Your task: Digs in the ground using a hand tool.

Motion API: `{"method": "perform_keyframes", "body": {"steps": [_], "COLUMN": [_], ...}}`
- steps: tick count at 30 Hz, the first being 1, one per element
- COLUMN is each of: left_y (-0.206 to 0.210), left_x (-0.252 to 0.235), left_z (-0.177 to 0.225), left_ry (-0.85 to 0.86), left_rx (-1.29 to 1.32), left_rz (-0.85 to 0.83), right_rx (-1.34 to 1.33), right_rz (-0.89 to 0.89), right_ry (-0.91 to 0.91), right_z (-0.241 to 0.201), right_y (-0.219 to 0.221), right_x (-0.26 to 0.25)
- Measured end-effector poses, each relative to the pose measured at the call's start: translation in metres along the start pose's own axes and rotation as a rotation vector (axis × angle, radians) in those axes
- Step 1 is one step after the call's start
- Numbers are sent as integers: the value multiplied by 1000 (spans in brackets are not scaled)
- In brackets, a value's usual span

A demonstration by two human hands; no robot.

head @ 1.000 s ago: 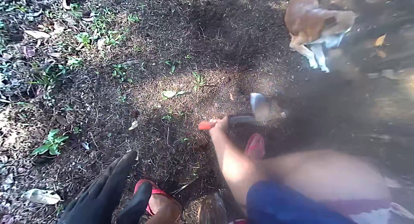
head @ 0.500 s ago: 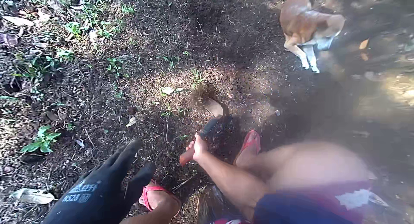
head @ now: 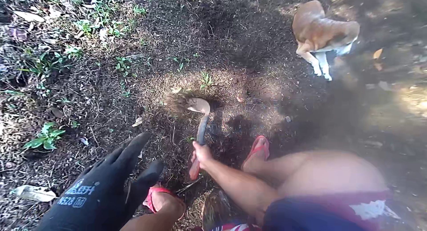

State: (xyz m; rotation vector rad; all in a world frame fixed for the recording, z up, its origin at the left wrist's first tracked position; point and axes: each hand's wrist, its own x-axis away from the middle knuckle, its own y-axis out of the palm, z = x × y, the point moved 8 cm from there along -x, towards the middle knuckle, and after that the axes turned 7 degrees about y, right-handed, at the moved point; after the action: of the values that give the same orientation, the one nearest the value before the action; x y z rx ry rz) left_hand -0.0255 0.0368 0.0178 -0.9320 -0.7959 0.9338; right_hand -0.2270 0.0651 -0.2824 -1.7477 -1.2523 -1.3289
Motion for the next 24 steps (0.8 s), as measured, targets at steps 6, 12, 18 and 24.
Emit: {"method": "perform_keyframes", "body": {"steps": [6,12,18,24], "left_y": [-25,-16,-17,-17], "left_x": [25,11,15,21], "left_z": [8,46,29,54], "left_ry": [-176,-71,-120,-132], "left_rx": [55,84,65,74], "left_rz": [-102,-148,-141,-237], "right_rx": [-712,-375,-484,-517], "right_rz": [241,5,180,105], "right_ry": [-508,-121,-343,-249], "right_z": [-166,-79,-134,-131], "right_y": [-99,-19,-93,-42], "right_x": [-32,-63,-41,-82]}}
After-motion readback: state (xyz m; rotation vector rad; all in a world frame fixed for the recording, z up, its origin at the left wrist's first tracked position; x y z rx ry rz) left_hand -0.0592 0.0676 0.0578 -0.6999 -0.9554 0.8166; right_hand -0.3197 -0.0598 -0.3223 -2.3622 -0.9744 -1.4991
